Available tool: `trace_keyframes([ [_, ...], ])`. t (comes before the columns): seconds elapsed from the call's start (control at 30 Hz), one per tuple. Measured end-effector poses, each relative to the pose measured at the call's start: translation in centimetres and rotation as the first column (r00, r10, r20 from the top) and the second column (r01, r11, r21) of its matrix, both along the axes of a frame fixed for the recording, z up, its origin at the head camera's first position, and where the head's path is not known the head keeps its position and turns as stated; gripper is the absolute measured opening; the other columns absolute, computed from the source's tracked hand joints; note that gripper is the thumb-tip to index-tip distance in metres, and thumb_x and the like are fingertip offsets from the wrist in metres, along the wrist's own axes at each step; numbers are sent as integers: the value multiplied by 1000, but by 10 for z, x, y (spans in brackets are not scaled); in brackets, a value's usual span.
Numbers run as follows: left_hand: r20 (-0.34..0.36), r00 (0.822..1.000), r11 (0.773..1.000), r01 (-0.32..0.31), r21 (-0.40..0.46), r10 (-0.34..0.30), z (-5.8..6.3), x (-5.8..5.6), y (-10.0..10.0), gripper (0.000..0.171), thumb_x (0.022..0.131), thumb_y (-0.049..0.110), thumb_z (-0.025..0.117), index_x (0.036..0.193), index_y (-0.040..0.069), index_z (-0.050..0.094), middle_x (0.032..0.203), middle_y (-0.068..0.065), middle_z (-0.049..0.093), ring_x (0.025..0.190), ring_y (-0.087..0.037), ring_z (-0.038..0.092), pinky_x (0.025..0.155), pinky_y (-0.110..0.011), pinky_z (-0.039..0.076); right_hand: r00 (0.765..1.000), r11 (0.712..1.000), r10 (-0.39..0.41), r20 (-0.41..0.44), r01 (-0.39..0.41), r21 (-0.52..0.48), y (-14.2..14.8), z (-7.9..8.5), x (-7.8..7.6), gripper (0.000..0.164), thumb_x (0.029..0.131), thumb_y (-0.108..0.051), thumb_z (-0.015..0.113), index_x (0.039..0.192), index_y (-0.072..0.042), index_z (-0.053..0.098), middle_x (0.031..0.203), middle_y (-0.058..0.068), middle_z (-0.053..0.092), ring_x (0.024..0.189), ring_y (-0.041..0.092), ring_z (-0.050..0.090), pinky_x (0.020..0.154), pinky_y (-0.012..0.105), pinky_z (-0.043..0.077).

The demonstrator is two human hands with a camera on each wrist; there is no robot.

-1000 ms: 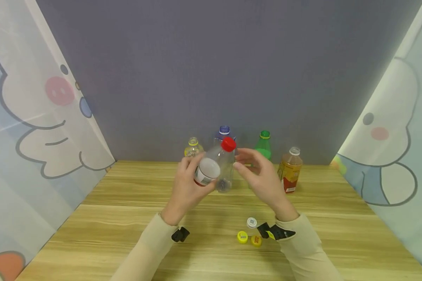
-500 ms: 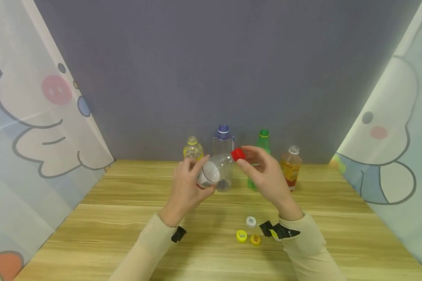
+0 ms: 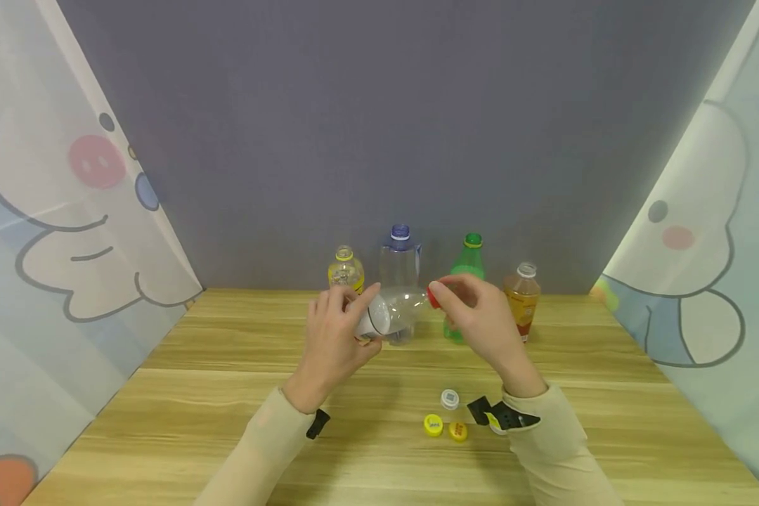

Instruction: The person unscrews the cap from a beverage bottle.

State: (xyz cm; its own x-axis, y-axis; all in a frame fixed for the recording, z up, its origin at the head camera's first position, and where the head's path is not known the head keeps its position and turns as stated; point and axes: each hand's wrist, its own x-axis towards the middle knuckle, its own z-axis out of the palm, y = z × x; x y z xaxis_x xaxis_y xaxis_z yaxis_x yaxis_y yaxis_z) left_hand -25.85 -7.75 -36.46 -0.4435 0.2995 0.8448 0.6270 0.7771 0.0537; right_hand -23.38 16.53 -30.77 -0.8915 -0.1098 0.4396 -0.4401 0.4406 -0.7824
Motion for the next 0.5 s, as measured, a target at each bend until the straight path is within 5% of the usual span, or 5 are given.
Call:
trace_keyframes([
  [0.5, -33, 999, 998, -37, -52, 35, 3, 4, 1, 79, 56, 22, 94, 130, 18, 65, 102, -9, 54, 87, -29, 51, 70, -43, 39, 998, 998, 44, 40, -46, 40, 1, 1, 0, 31, 101, -32, 64, 113, -3, 66, 82, 7, 65, 63, 21, 60, 58, 33, 53],
])
